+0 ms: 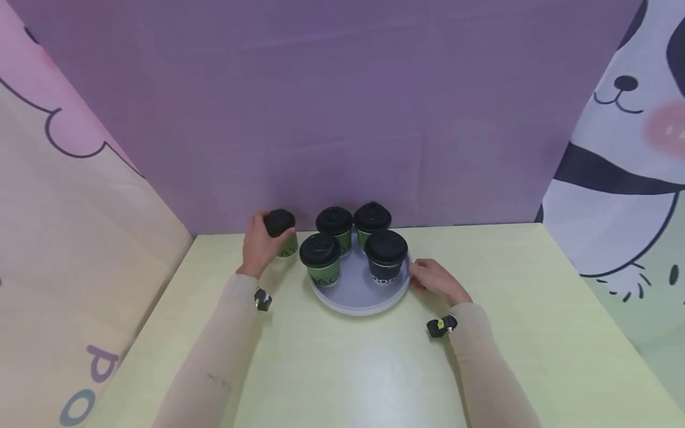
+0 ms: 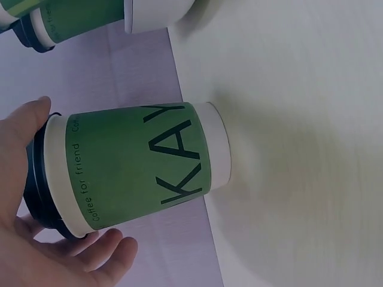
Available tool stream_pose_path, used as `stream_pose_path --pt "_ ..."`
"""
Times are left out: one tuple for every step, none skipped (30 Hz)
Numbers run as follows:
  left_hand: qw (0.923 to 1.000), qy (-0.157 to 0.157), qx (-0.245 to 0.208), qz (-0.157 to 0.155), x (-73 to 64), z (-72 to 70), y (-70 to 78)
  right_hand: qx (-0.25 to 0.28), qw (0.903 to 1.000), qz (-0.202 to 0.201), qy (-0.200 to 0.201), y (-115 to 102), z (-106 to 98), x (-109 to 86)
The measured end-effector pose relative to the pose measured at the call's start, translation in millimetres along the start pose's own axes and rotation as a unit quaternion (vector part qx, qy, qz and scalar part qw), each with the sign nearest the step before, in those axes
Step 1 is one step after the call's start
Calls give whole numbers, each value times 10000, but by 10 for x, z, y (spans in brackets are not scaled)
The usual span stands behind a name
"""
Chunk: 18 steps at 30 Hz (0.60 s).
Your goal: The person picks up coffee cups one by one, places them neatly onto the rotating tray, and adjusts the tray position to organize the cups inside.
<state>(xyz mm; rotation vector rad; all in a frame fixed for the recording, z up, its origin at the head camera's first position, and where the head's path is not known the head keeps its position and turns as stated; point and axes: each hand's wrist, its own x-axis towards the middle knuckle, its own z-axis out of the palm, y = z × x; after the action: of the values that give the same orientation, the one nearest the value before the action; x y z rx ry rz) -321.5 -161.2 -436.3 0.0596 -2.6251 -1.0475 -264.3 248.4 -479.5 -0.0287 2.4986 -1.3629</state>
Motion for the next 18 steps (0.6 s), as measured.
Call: stream_pose_path --pt "10000 -26 -29 -41 7 2 -1 12 10000 17 10 4 4 0" --pt "9999 -48 -77 -76 15 4 -3 27 10000 28 15 6 10 1" --pt "9998 -65 -123 -112 21 5 -6 45 10000 42 20 10 15 3" --pt "9997 -68 -193 -147 24 8 -10 63 10000 52 14 14 20 7" --pt "9996 -72 -227 -182 26 12 -16 93 9999 70 18 17 26 11" --pt "9994 -68 -268 -208 27 16 -22 112 9999 85 20 21 31 15" --pt "9993 -64 -305 -223 26 19 -29 127 9999 93 23 25 35 19" --pt "9992 -49 -316 -238 24 24 -35 125 9999 98 25 28 38 22" --pt "9991 -24 -334 -246 19 27 -41 123 9999 105 28 33 38 25" --pt "9991 -3 -351 -247 15 30 -46 123 9999 110 33 36 39 26" --pt "9991 22 -348 -237 8 29 -50 133 9998 113 39 38 40 27" --pt "9991 59 -354 -228 -1 27 -51 134 9998 116 40 40 38 28" --pt "9990 94 -378 -217 -12 22 -51 133 9998 112 44 41 36 28" --pt "9989 138 -390 -203 -24 15 -53 130 9998 108 43 42 32 27" --pt "9988 183 -408 -201 -41 8 -53 130 9999 103 45 42 29 26" --pt "9986 233 -421 -204 -62 0 -54 139 9998 102 46 40 27 24" --pt "9984 289 -440 -193 -87 -12 -52 132 9999 99 47 39 26 24" --pt "9981 346 -466 -185 -112 -25 -51 113 9999 102 60 39 24 24"
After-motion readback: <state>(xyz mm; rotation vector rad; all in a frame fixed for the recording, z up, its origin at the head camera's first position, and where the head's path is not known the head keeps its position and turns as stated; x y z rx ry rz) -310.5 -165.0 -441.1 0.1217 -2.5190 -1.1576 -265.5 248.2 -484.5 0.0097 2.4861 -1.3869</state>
